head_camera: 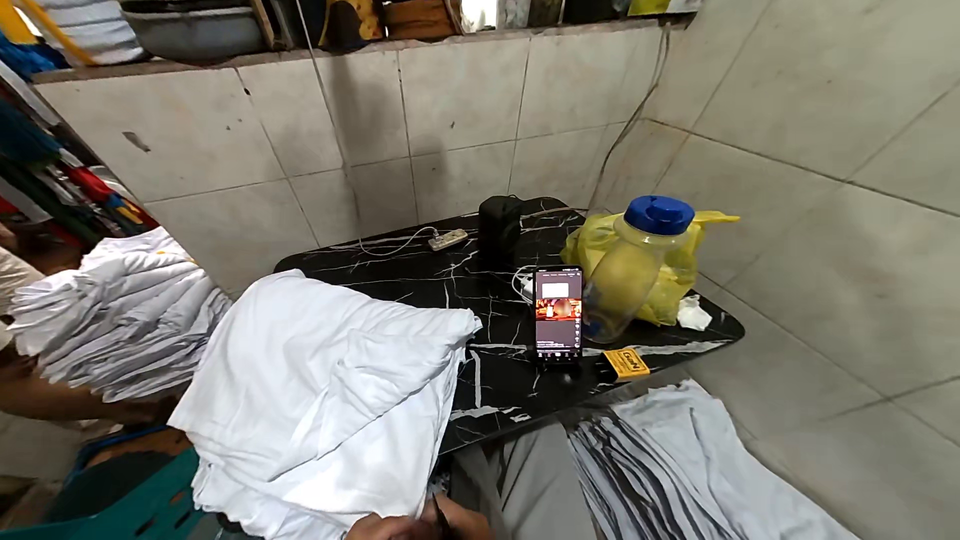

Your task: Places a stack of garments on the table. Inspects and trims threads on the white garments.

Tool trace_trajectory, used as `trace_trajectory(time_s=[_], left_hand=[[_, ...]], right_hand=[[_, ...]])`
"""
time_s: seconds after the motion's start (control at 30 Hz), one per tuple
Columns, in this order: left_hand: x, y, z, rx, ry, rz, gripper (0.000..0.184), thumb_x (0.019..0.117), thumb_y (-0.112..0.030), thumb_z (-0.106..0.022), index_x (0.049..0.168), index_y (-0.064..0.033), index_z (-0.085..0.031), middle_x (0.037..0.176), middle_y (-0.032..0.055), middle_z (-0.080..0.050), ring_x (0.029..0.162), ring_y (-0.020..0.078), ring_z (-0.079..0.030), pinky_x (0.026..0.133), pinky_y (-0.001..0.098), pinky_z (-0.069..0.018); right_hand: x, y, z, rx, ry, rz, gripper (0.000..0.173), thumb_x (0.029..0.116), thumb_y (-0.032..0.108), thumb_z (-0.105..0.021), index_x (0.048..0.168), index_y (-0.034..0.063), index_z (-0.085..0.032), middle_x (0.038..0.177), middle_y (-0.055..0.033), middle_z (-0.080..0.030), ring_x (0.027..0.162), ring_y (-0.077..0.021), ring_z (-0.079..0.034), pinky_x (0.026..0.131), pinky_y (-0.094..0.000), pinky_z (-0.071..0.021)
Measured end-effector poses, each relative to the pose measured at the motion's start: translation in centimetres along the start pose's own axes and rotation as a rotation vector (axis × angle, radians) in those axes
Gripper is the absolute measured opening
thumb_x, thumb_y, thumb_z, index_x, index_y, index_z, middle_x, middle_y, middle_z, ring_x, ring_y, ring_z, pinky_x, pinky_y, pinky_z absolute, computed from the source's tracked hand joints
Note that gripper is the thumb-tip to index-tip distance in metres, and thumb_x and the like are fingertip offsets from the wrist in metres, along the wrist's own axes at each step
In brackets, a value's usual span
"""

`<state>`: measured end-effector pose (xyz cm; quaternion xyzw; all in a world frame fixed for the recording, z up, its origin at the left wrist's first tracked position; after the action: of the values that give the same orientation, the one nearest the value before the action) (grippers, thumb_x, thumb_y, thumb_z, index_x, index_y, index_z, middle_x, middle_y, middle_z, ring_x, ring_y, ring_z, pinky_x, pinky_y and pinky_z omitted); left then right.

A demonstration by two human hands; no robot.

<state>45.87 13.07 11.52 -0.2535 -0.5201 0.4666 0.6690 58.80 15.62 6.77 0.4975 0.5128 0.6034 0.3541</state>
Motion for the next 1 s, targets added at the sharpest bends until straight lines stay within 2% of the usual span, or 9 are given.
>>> trace_trajectory(time_s=[0.17,0.27,0.4,0.47,0.53,0.63,0.73,0.8,1.0], left_hand=[[0.2,-0.1,-0.3,0.113,0.073,0.024,0.033,0.0967,-0.001,-0.065,0.128,0.0096,-0.061,0.115,0.0264,-0.058,0.096,0.0178,-0.061,0.084,0.0254,-0.0554],[0.7,-0.3,-1.0,0.237,0.153,0.048,0.024,0.0958,-0.004,-0.068,0.119,0.0021,-0.072,0.121,0.0278,-0.061,0.104,0.02,-0.066,0.088,0.0259,-0.0586],[1.8,0.3,-2.6,0.319,0.383,0.056,0.017,0.097,-0.004,-0.063,0.108,0.0001,-0.075,0.097,0.0157,-0.075,0.093,0.0276,-0.073,0.087,0.043,-0.0593],[3.0,0.6,-0.3,0.354,0.22,-0.017,0.018,0.0981,-0.011,-0.065,0.109,-0.0049,-0.078,0.101,0.0113,-0.077,0.098,0.0221,-0.073,0.09,0.0418,-0.0591],[4.8,-0.1,4.7,0.445,-0.179,-0.13,0.034,0.0981,-0.016,-0.066,0.126,0.0028,-0.067,0.13,0.0237,-0.066,0.128,0.0284,-0.06,0.11,0.0429,-0.0473],[7.0,-0.8,8.4,0.521,-0.278,-0.144,0.075,0.0986,-0.028,-0.065,0.154,0.0094,-0.031,0.162,0.0346,-0.024,0.154,0.0398,-0.021,0.126,0.0462,-0.021],[5.3,0.0,5.1,0.455,-0.078,-0.163,0.044,0.0998,-0.029,-0.067,0.133,-0.0008,-0.061,0.146,0.0293,-0.051,0.146,0.0359,-0.039,0.121,0.0478,-0.0311],[3.8,2.2,2.6,0.425,0.148,-0.125,0.027,0.098,-0.027,-0.069,0.118,-0.0096,-0.075,0.135,0.0236,-0.063,0.139,0.0384,-0.047,0.118,0.0506,-0.0354],[0.8,6.1,4.0,0.488,0.356,0.002,0.041,0.0928,-0.032,-0.075,0.129,-0.0138,-0.072,0.144,0.0277,-0.055,0.139,0.0497,-0.042,0.117,0.0581,-0.0305]], right_hand=[[0.1,0.5,0.6,-0.034,-0.045,0.017,0.022,0.1021,0.011,-0.06,0.093,-0.0083,-0.064,0.072,-0.0095,-0.059,0.06,-0.0072,-0.052,0.056,-0.023,-0.0449],[0.2,0.6,1.3,-0.062,-0.09,0.055,0.02,0.1009,0.009,-0.06,0.091,-0.008,-0.065,0.069,-0.0087,-0.058,0.059,-0.0066,-0.051,0.055,-0.0224,-0.0444],[0.4,0.7,2.4,-0.136,-0.173,0.085,0.021,0.0998,0.008,-0.06,0.086,-0.0076,-0.065,0.067,-0.0091,-0.059,0.059,-0.008,-0.054,0.056,-0.023,-0.0467],[0.5,0.5,3.1,-0.16,-0.193,0.08,0.024,0.1017,0.01,-0.058,0.086,-0.0066,-0.066,0.069,-0.0099,-0.062,0.059,-0.0098,-0.057,0.057,-0.0248,-0.0495],[0.6,-0.1,3.6,-0.181,-0.21,0.027,0.023,0.1016,0.01,-0.059,0.088,-0.0057,-0.069,0.07,-0.0102,-0.064,0.06,-0.0109,-0.059,0.058,-0.0263,-0.0514],[0.7,-2.0,3.3,-0.253,-0.157,-0.157,0.025,0.1028,0.018,-0.059,0.101,-0.0028,-0.072,0.079,-0.0115,-0.071,0.069,-0.0169,-0.068,0.067,-0.0362,-0.0573],[1.0,-4.0,1.4,-0.307,0.013,-0.283,0.039,0.1036,0.032,-0.06,0.121,-0.0016,-0.069,0.097,-0.0163,-0.074,0.088,-0.0269,-0.073,0.085,-0.0499,-0.0581],[1.0,-4.7,0.1,-0.27,0.065,-0.266,0.039,0.1021,0.032,-0.063,0.117,-0.0043,-0.069,0.093,-0.0186,-0.073,0.085,-0.0284,-0.072,0.081,-0.0502,-0.0575],[0.6,-4.7,-1.0,-0.032,-0.021,-0.158,0.021,0.0971,0.013,-0.068,0.099,-0.0082,-0.066,0.081,-0.0113,-0.066,0.068,-0.0114,-0.059,0.063,-0.0285,-0.0507]])
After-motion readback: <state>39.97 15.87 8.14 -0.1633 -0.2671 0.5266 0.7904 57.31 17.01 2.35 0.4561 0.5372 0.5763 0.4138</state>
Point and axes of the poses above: each hand's wrist, its own x-axis towards the middle knuckle, its own z-axis out of the back of the hand, y = z × x, the point moved 8 cm from there along x, towards the middle knuckle
